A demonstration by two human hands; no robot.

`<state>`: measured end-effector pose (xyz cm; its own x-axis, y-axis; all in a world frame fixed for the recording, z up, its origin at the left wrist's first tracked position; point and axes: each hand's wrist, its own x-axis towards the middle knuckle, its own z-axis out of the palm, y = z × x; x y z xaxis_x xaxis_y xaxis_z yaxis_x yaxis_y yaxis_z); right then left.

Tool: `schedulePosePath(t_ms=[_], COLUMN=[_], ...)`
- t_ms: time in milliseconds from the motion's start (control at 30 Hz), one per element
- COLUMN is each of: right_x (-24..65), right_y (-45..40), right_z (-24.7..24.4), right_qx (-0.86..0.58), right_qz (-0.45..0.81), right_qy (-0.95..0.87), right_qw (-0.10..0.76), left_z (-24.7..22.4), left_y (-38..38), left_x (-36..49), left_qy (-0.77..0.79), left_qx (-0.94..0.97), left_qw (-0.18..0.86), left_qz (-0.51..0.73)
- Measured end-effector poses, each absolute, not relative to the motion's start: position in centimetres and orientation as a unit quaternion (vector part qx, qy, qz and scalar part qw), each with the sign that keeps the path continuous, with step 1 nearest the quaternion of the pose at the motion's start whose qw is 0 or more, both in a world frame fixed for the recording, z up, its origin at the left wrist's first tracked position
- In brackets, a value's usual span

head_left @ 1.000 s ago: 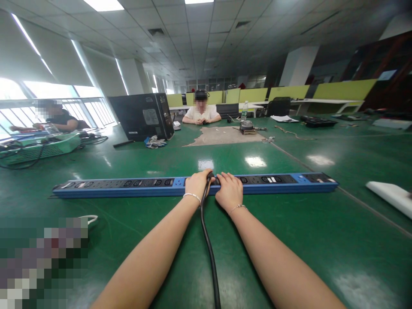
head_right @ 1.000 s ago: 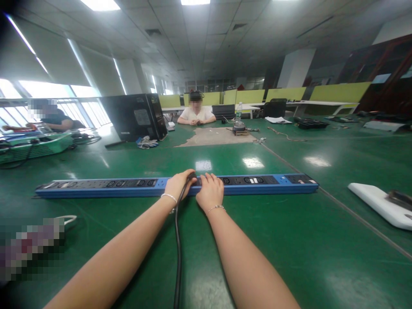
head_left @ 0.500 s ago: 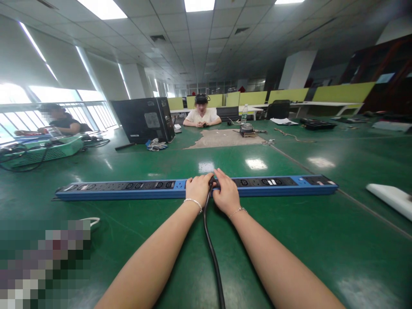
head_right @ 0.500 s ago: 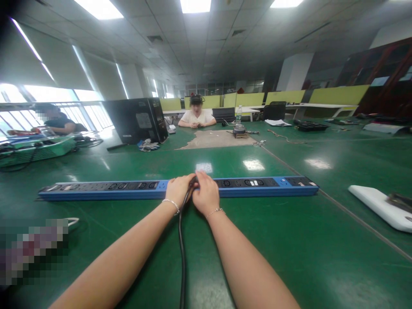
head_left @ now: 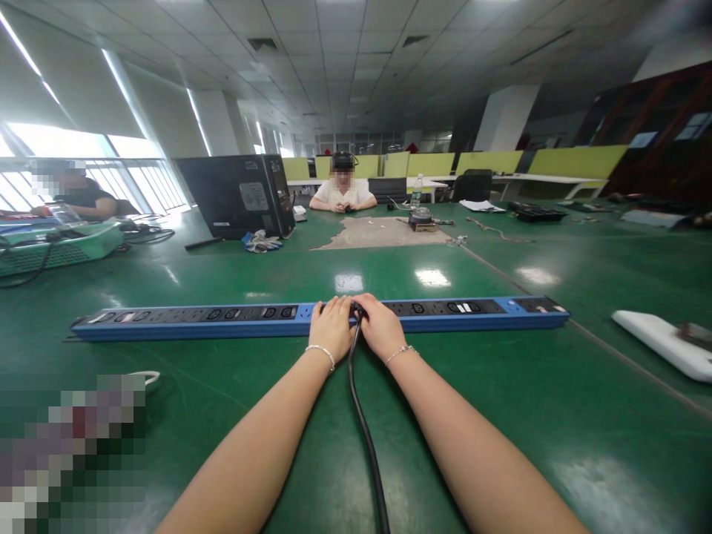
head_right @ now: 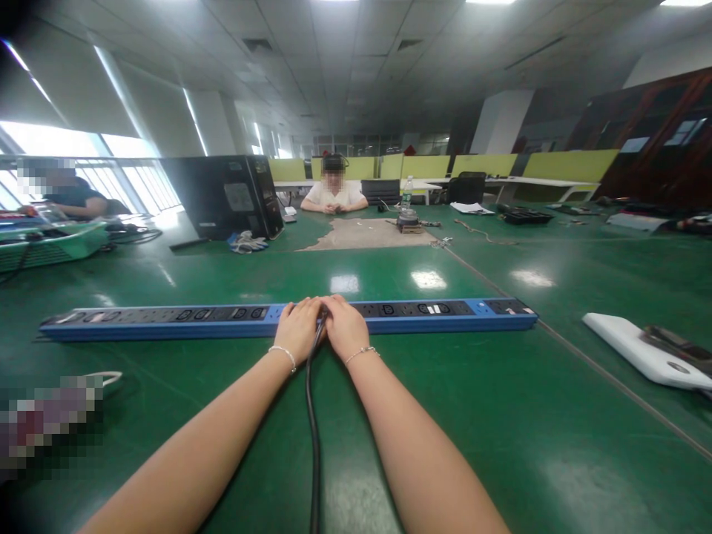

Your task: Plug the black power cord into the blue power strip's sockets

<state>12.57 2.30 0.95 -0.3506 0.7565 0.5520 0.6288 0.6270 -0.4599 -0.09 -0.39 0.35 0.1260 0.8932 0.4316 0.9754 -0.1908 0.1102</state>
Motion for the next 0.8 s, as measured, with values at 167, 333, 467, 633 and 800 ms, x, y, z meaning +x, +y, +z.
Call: schedulePosePath(t_ms=[167, 333, 467, 633, 800], right_x=[12.5, 12.9, 16.1, 22.5, 25.1], right_y=[3.1, 3.4, 4.2, 5.5, 5.6], right_z=[-0.8, -0.4, 0.9, 0.7, 0.0], right_qx=[-0.392, -0.387, -0.413, -0.545, -0.594], right_qz=[0.07, 0.057, 0.014, 0.015, 0.04], right_qy=[-0.802, -0.718, -0.652, -0.553, -0.558], right_qw=[0.445, 0.576, 0.636, 0.63, 0.578], left_z=[0.3, -0.1, -0.2, -0.2, -0.2], left_y=[-0.5, -0.3, -0.1, -0.1, 0.0], left_x=[0.0, -0.1, -0.2, -0.4, -0.5], left_qy=[-0.628, -0.63, -0.628, -0.625, -0.623], left_qx=[-0.743, -0.739, -0.74, -0.744, -0.746], left_qw=[0.115, 0.131, 0.136, 0.13, 0.127], left_qz=[-0.199, -0.201, -0.198, -0.197, -0.198])
